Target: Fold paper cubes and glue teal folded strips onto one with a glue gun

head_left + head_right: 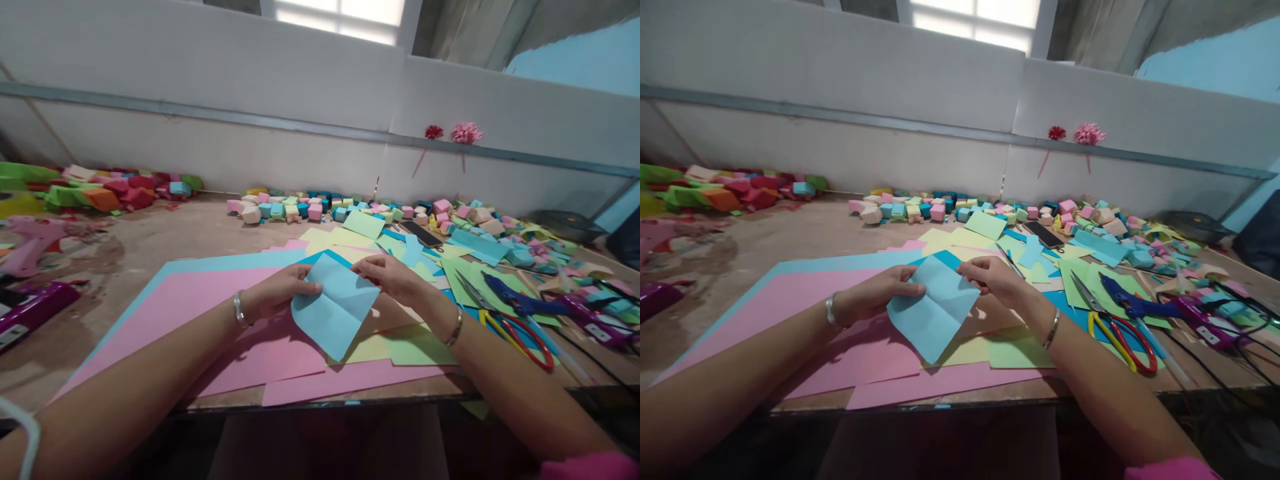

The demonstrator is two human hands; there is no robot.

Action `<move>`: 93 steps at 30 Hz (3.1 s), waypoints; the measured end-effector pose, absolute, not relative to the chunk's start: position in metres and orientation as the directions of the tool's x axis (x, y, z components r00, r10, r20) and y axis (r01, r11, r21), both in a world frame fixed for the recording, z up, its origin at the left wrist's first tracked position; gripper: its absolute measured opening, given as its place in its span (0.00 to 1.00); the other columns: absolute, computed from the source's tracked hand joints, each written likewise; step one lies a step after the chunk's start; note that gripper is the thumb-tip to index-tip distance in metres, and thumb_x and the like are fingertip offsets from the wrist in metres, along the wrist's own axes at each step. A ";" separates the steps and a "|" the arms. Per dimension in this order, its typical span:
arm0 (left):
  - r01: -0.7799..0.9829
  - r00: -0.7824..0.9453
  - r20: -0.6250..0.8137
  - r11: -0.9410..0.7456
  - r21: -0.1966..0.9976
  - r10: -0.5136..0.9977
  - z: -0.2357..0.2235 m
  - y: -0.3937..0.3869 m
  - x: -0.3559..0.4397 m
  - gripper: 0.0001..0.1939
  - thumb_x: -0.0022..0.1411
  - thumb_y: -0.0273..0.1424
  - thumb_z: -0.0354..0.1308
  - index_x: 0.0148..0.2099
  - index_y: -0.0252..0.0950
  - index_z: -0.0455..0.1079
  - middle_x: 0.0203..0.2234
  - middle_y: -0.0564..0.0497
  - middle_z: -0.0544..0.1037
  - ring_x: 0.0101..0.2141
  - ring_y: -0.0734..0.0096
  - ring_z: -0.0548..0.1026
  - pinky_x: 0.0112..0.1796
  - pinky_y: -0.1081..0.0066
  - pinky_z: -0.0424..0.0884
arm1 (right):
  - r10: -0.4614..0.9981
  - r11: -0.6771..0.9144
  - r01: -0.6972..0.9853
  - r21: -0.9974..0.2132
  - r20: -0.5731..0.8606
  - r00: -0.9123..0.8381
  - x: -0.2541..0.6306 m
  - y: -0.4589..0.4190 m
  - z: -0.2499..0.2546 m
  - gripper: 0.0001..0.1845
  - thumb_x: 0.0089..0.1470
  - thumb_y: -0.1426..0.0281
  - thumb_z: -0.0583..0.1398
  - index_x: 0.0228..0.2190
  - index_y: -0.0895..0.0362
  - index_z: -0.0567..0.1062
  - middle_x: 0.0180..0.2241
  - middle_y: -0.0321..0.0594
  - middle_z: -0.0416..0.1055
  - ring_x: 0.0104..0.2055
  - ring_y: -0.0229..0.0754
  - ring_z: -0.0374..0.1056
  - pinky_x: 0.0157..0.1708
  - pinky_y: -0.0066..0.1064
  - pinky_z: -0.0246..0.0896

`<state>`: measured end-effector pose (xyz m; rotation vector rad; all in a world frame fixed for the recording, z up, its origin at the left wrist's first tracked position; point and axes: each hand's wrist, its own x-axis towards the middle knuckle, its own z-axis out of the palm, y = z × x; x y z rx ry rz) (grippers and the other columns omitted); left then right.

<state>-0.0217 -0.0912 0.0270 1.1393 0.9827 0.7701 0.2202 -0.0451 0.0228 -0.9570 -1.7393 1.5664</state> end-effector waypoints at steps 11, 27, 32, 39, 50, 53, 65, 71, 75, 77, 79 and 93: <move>-0.204 0.212 -0.146 0.190 0.960 0.966 0.027 -0.079 -0.024 0.25 0.56 0.52 0.60 0.42 0.35 0.76 0.30 0.44 0.79 0.30 0.62 0.77 0.29 0.66 0.75 | 0.876 0.058 0.151 -0.987 -0.023 -0.482 0.211 -0.050 0.018 0.11 0.41 0.65 0.67 0.26 0.60 0.75 0.23 0.35 0.67 0.25 0.35 0.60 0.25 0.28 0.53; 0.210 0.257 0.048 -0.104 0.972 0.965 0.023 -0.088 -0.018 0.06 0.57 0.31 0.58 0.32 0.33 0.71 0.20 0.54 0.72 0.21 0.75 0.70 0.23 0.74 0.66 | 0.930 0.074 0.144 -0.987 0.016 -0.367 0.203 -0.055 0.013 0.08 0.42 0.66 0.63 0.25 0.58 0.70 0.22 0.32 0.65 0.23 0.33 0.58 0.19 0.25 0.50; 0.224 0.236 0.029 -0.084 0.971 0.971 0.018 -0.086 -0.019 0.10 0.58 0.34 0.60 0.32 0.32 0.72 0.18 0.55 0.68 0.18 0.78 0.65 0.19 0.76 0.60 | 0.931 0.046 0.098 -0.994 0.007 -0.366 0.204 -0.050 0.002 0.09 0.41 0.68 0.64 0.28 0.58 0.73 0.24 0.34 0.68 0.24 0.34 0.61 0.20 0.25 0.52; -0.157 0.184 -0.068 0.098 0.983 0.981 0.019 -0.078 -0.022 0.15 0.51 0.26 0.65 0.44 0.34 0.75 0.20 0.56 0.70 0.18 0.80 0.65 0.19 0.78 0.63 | 0.938 -0.165 -0.114 -0.980 -0.120 -0.324 0.203 -0.053 0.012 0.12 0.37 0.70 0.68 0.30 0.56 0.78 0.27 0.36 0.73 0.27 0.35 0.65 0.24 0.26 0.60; -0.073 0.198 0.037 -0.023 0.997 0.979 0.018 -0.075 -0.028 0.08 0.46 0.22 0.57 0.29 0.34 0.76 0.23 0.51 0.72 0.25 0.73 0.69 0.26 0.73 0.67 | 0.926 -0.176 -0.222 -0.959 -0.085 -0.368 0.206 -0.048 0.012 0.12 0.36 0.74 0.62 0.28 0.56 0.80 0.23 0.33 0.67 0.22 0.30 0.59 0.21 0.24 0.53; 0.295 0.208 0.432 -0.478 0.827 0.877 0.021 -0.081 -0.026 0.10 0.55 0.30 0.56 0.33 0.36 0.79 0.38 0.45 0.75 0.41 0.62 0.72 0.41 0.63 0.70 | 0.945 -0.113 -0.226 -0.967 -0.035 -0.325 0.206 -0.047 0.015 0.11 0.34 0.76 0.61 0.25 0.56 0.79 0.26 0.34 0.70 0.23 0.30 0.60 0.22 0.25 0.53; 0.707 0.531 0.802 -0.665 -0.241 0.274 0.020 -0.089 -0.019 0.07 0.62 0.31 0.61 0.43 0.47 0.76 0.36 0.55 0.83 0.42 0.65 0.76 0.55 0.54 0.55 | 0.924 -0.138 -0.237 -0.962 -0.038 -0.382 0.202 -0.052 0.013 0.11 0.36 0.75 0.63 0.28 0.56 0.79 0.22 0.34 0.68 0.24 0.33 0.60 0.26 0.28 0.57; 0.770 0.364 0.836 -0.638 -0.021 0.411 0.020 -0.085 -0.020 0.07 0.64 0.30 0.56 0.35 0.39 0.75 0.30 0.51 0.81 0.34 0.66 0.75 0.47 0.59 0.63 | 0.905 0.025 -0.104 -0.994 0.067 -0.421 0.208 -0.049 0.017 0.10 0.44 0.68 0.61 0.30 0.57 0.79 0.31 0.39 0.74 0.33 0.39 0.67 0.34 0.31 0.60; 0.728 0.213 0.722 -0.600 0.332 0.658 0.021 -0.084 -0.021 0.11 0.64 0.33 0.53 0.35 0.37 0.75 0.31 0.46 0.79 0.33 0.65 0.73 0.36 0.67 0.66 | 0.892 0.293 -0.007 -0.956 0.276 -0.358 0.210 -0.051 0.022 0.16 0.50 0.60 0.61 0.39 0.55 0.78 0.41 0.39 0.74 0.41 0.41 0.66 0.39 0.31 0.60; 0.664 0.179 0.624 -0.562 0.494 0.760 0.022 -0.085 -0.021 0.10 0.62 0.34 0.55 0.33 0.36 0.75 0.30 0.47 0.79 0.31 0.67 0.72 0.33 0.70 0.65 | 0.871 0.346 0.038 -0.937 0.306 -0.384 0.209 -0.053 0.021 0.17 0.50 0.59 0.63 0.39 0.55 0.77 0.38 0.39 0.74 0.38 0.40 0.66 0.37 0.31 0.60; 0.589 0.163 0.517 -0.503 0.633 0.840 0.023 -0.086 -0.019 0.10 0.59 0.36 0.57 0.31 0.36 0.75 0.27 0.49 0.78 0.29 0.69 0.71 0.31 0.72 0.65 | 0.865 0.381 0.091 -0.920 0.320 -0.386 0.206 -0.054 0.019 0.14 0.50 0.58 0.63 0.32 0.57 0.76 0.29 0.36 0.71 0.31 0.37 0.63 0.32 0.30 0.57; 0.395 0.231 0.188 -0.268 0.878 0.955 0.024 -0.094 -0.012 0.17 0.55 0.43 0.61 0.30 0.32 0.75 0.22 0.53 0.71 0.23 0.77 0.63 0.22 0.78 0.58 | 0.893 0.383 0.206 -0.901 0.303 -0.334 0.199 -0.058 0.012 0.14 0.50 0.60 0.60 0.21 0.56 0.67 0.19 0.30 0.57 0.23 0.34 0.52 0.24 0.29 0.46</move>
